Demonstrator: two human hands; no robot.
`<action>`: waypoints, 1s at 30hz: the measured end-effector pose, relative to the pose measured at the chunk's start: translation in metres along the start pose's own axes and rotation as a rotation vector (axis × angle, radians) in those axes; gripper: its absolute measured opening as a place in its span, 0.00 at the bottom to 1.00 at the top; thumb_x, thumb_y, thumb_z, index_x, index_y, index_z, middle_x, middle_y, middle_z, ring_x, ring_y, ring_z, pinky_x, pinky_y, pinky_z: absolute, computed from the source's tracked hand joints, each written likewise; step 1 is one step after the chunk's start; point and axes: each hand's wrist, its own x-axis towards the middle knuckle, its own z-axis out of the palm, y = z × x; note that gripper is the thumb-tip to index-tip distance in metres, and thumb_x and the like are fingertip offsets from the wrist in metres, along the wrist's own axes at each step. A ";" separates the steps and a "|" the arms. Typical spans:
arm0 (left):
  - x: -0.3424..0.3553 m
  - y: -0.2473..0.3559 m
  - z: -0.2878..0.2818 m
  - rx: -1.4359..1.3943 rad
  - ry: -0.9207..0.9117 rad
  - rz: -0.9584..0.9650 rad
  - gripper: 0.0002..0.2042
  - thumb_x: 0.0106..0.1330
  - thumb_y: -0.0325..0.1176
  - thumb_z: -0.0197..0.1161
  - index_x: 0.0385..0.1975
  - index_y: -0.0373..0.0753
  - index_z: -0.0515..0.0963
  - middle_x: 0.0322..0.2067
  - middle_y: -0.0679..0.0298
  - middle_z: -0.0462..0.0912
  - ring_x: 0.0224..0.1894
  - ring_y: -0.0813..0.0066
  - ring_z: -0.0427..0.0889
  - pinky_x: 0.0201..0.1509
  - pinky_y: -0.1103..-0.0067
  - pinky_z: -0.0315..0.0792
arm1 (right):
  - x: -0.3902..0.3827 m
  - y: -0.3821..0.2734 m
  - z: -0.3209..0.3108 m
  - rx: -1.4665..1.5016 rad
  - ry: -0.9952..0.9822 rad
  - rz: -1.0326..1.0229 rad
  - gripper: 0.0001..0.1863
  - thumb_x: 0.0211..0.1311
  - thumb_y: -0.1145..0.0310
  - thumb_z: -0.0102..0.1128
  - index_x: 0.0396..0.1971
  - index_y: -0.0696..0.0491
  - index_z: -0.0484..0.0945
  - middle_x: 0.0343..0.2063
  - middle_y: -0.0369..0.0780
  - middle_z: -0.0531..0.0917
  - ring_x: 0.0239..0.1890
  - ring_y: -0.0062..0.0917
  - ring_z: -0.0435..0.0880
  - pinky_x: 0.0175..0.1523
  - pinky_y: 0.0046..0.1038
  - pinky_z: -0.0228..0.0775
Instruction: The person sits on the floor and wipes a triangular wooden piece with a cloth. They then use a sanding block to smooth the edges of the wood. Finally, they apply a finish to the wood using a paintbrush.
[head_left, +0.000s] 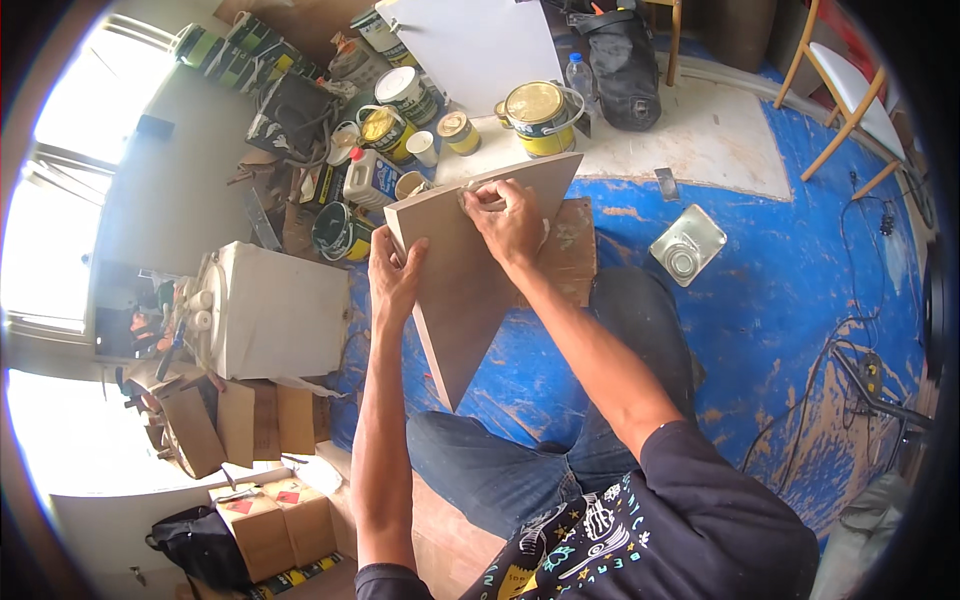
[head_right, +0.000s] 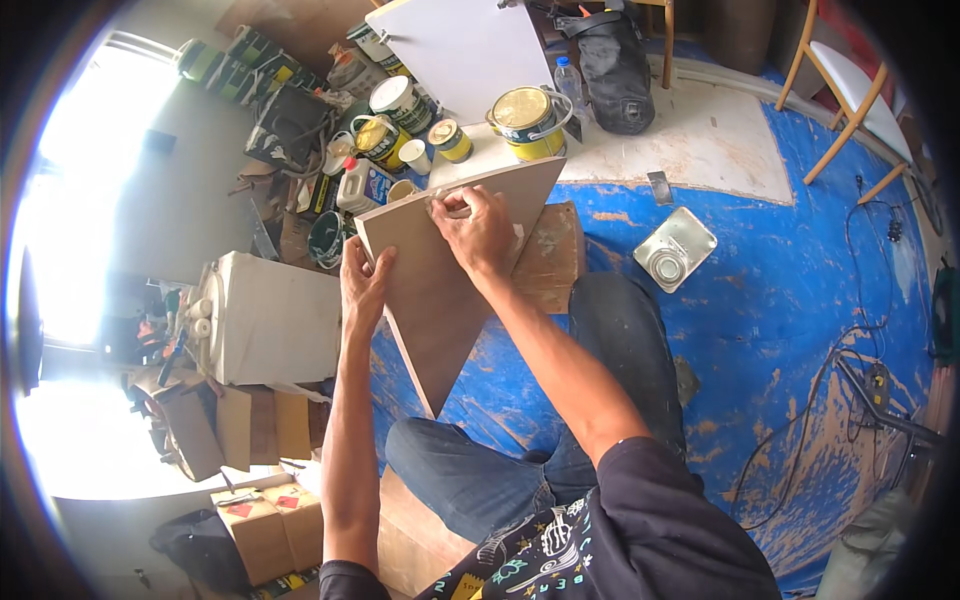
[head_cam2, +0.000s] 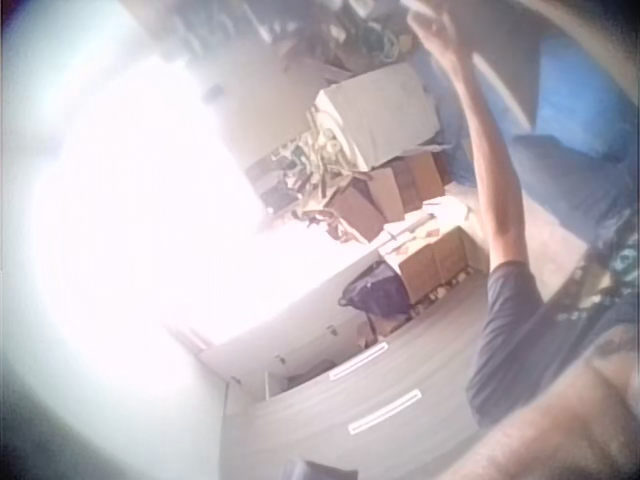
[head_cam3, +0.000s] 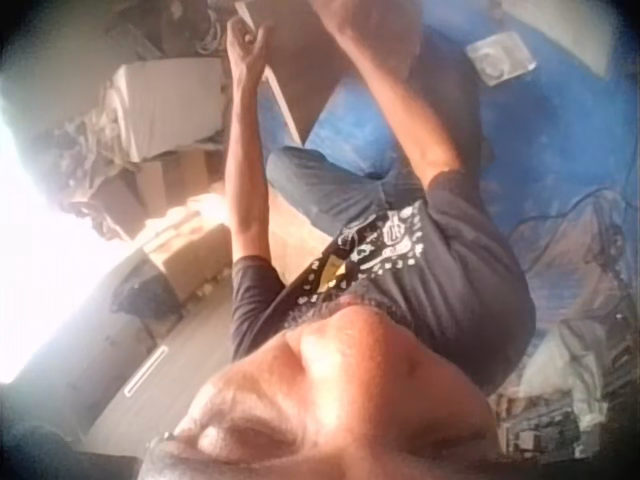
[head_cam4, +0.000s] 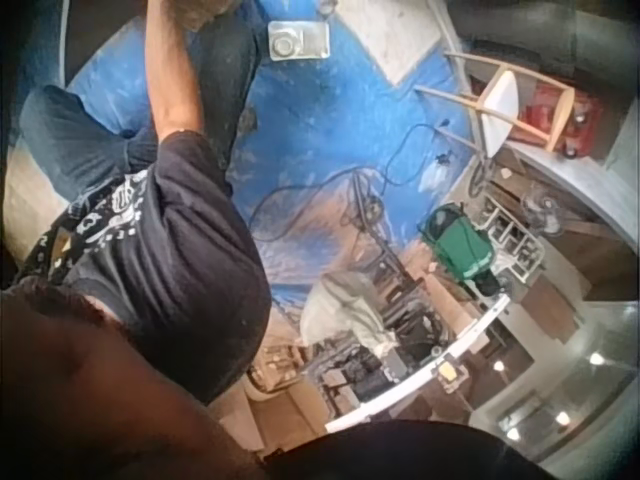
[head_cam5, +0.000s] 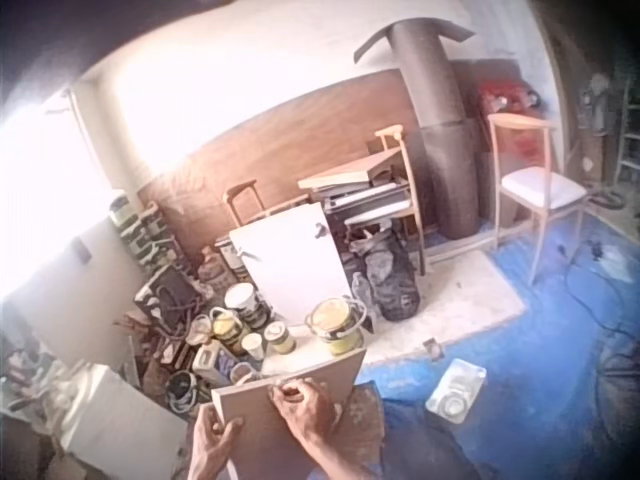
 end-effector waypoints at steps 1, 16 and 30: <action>0.000 -0.001 0.001 0.003 0.002 0.010 0.26 0.73 0.41 0.73 0.62 0.35 0.69 0.50 0.54 0.85 0.49 0.67 0.88 0.49 0.73 0.83 | 0.003 0.004 -0.001 0.035 -0.011 0.073 0.11 0.61 0.57 0.78 0.28 0.48 0.88 0.31 0.34 0.89 0.36 0.37 0.86 0.45 0.40 0.79; -0.003 0.001 0.005 -0.003 0.009 0.034 0.26 0.74 0.38 0.71 0.64 0.34 0.70 0.51 0.53 0.86 0.51 0.65 0.89 0.52 0.71 0.83 | 0.012 0.004 -0.001 0.140 -0.096 0.114 0.14 0.61 0.55 0.77 0.28 0.51 0.90 0.26 0.41 0.91 0.28 0.35 0.91 0.37 0.39 0.81; 0.008 0.000 0.004 0.061 -0.012 0.023 0.25 0.74 0.39 0.73 0.62 0.35 0.69 0.49 0.54 0.86 0.46 0.69 0.89 0.46 0.74 0.84 | -0.020 0.044 0.015 0.111 0.121 0.002 0.15 0.75 0.60 0.65 0.52 0.56 0.82 0.47 0.48 0.84 0.45 0.42 0.85 0.51 0.38 0.76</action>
